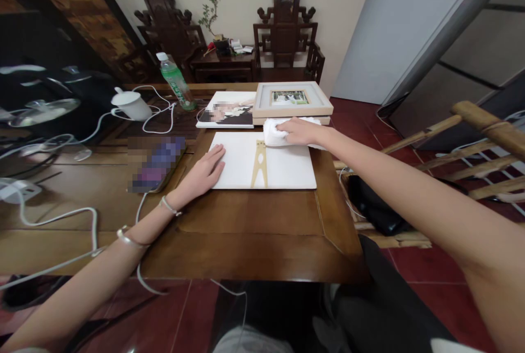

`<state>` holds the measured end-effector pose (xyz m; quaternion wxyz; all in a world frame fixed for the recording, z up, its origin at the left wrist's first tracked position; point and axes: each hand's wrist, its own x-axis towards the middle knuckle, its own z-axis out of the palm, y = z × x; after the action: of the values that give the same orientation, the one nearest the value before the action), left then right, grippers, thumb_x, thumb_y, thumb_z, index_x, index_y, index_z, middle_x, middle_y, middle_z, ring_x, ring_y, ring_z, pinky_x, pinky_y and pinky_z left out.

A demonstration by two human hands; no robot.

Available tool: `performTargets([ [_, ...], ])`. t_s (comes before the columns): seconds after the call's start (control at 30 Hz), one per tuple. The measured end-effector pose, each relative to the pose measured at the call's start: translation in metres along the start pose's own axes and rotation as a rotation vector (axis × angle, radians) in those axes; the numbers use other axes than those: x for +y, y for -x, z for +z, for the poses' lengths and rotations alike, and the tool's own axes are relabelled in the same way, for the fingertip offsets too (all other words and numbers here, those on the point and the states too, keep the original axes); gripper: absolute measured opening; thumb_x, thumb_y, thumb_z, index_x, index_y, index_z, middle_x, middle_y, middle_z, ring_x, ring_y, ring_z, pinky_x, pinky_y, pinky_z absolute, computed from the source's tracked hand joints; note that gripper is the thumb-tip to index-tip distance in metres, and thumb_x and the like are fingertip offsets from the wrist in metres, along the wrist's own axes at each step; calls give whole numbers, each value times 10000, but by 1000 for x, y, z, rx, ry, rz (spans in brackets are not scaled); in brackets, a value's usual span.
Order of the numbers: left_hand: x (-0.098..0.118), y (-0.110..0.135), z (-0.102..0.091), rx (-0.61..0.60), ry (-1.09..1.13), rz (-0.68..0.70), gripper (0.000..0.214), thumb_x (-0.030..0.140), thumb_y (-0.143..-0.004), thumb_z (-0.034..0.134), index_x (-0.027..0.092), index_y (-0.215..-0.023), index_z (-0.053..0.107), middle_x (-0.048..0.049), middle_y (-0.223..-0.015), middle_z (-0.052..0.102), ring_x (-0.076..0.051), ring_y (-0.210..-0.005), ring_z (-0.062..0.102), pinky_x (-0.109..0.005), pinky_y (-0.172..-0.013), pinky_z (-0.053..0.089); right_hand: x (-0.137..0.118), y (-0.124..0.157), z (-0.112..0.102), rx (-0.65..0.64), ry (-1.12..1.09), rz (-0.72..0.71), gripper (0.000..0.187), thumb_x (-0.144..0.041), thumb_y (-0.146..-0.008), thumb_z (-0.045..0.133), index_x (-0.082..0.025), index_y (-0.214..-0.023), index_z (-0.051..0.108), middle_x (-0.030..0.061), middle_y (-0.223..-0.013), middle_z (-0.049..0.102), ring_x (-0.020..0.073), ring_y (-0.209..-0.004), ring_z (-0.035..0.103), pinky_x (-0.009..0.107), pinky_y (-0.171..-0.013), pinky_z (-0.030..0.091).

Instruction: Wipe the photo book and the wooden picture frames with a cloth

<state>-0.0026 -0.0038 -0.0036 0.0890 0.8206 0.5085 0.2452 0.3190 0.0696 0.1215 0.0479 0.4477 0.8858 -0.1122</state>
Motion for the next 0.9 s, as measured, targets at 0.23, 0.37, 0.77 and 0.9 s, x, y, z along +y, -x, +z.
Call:
performTargets([
  [0.23, 1, 0, 2, 5, 10, 0, 495, 293, -1045, 368, 97, -1463, 547, -223, -1608, 504, -342, -1560, 402, -583, -1289, 322, -23, 51, 13, -52, -37, -106, 239, -44, -738, 487, -247, -723, 362, 10, -713, 498, 205, -735, 506, 328, -719, 341],
  [0.37, 2, -1, 3, 6, 2, 0, 500, 292, -1041, 367, 85, -1459, 547, -227, -1607, 502, -345, -1558, 405, -573, -1292, 323, -49, 94, 19, -144, -94, -119, 258, -11, -703, 466, -248, -713, 366, 13, -703, 507, 208, -725, 523, 326, -700, 345],
  [0.77, -1, 0, 4, 28, 4, -2, 482, 295, -1041, 381, 123, -1458, 554, -201, -1602, 515, -338, -1548, 422, -579, -1282, 346, -47, 79, 10, -146, -130, -74, 246, -40, -716, 480, -254, -692, 360, 29, -704, 539, 219, -739, 551, 339, -709, 384],
  [0.9, -1, 0, 3, 23, 2, 5, 478, 292, -1038, 384, 121, -1446, 563, -207, -1595, 522, -344, -1542, 431, -583, -1280, 349, -28, 37, 2, -79, -55, -1, 174, -71, -739, 488, -238, -728, 439, 63, -769, 592, 240, -800, 569, 344, -709, 375],
])
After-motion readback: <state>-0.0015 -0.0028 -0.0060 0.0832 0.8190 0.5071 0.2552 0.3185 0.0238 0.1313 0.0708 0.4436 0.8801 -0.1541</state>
